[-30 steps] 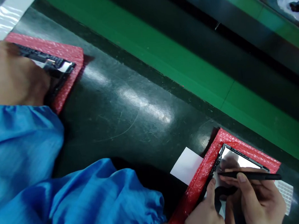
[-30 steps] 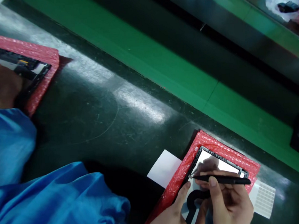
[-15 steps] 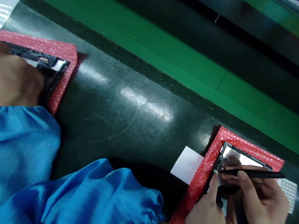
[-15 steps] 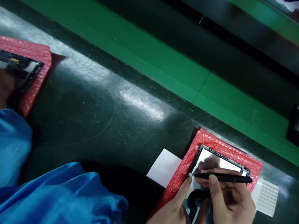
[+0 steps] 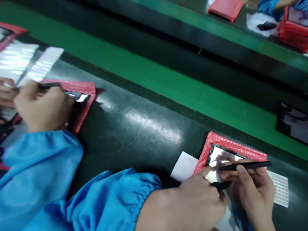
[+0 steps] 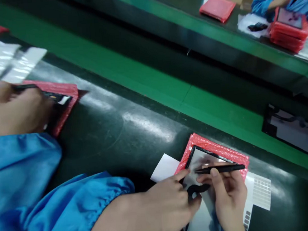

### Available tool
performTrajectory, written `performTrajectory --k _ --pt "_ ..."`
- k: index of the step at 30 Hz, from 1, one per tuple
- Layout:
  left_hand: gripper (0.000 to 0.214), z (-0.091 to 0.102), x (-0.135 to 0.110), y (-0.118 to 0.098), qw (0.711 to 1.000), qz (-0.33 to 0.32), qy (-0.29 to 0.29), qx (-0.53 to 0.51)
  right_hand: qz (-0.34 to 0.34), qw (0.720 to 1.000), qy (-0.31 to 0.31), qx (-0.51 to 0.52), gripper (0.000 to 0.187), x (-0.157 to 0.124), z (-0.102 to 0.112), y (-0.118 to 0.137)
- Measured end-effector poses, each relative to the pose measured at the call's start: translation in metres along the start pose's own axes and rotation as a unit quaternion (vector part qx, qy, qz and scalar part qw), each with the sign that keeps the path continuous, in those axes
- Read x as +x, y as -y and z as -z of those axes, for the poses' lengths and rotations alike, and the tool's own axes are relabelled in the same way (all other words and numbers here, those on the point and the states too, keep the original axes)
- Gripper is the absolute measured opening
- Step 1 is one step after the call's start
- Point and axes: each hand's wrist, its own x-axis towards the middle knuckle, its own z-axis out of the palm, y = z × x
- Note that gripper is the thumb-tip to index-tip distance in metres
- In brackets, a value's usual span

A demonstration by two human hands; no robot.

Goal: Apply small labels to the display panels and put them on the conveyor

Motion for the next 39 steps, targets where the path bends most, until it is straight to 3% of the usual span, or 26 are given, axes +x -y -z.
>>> performTrajectory --k 1,3,6,8,15,21,23,25,27,30,34,36,39 --pt "0.035 0.009 -0.003 0.001 1.000 0.004 0.020 0.007 0.019 1.000 -0.009 0.015 0.029 -0.001 0.007 0.002" --pt "0.035 0.018 -0.011 0.002 0.995 0.078 0.050 0.020 0.057 0.997 -0.048 0.029 0.029 -0.004 0.026 0.004" --pt "0.030 0.010 -0.026 0.009 0.968 0.242 0.061 0.026 0.076 0.989 -0.121 0.032 0.038 -0.008 0.062 0.002" --pt "0.027 -0.001 -0.035 0.013 0.955 0.292 0.053 -0.012 0.067 0.986 -0.148 0.039 0.044 -0.009 0.085 -0.004" --pt "0.021 -0.015 -0.039 0.002 0.942 0.269 -0.089 -0.179 0.084 0.979 -0.170 0.071 0.039 -0.004 0.141 -0.040" --pt "0.020 -0.027 -0.023 0.000 0.919 0.241 -0.153 -0.271 0.064 0.984 -0.152 0.074 0.048 0.002 0.152 -0.072" --pt "0.029 -0.039 -0.011 0.008 0.879 0.223 -0.185 -0.379 0.057 0.985 -0.144 0.079 0.051 0.003 0.149 -0.084" --pt "0.051 -0.049 0.006 0.022 0.819 0.214 -0.222 -0.484 0.057 0.984 -0.140 0.090 0.054 0.006 0.145 -0.094" --pt "0.059 -0.048 0.030 0.044 0.787 0.218 -0.256 -0.518 0.064 0.983 -0.137 0.104 0.056 0.009 0.142 -0.101" --pt "0.052 -0.023 0.080 0.093 0.782 0.246 -0.306 -0.483 0.086 0.982 -0.111 0.124 0.051 0.012 0.139 -0.104" --pt "0.035 0.034 0.148 0.160 0.777 0.325 -0.369 -0.393 0.112 0.979 -0.116 0.122 0.049 0.012 0.126 -0.105" --pt "0.035 0.058 0.169 0.182 0.782 0.362 -0.376 -0.341 0.121 0.975 -0.144 0.122 0.050 0.011 0.116 -0.107" --pt "0.037 0.082 0.181 0.199 0.800 0.407 -0.361 -0.253 0.137 0.970 -0.173 0.102 0.053 0.013 0.103 -0.113"
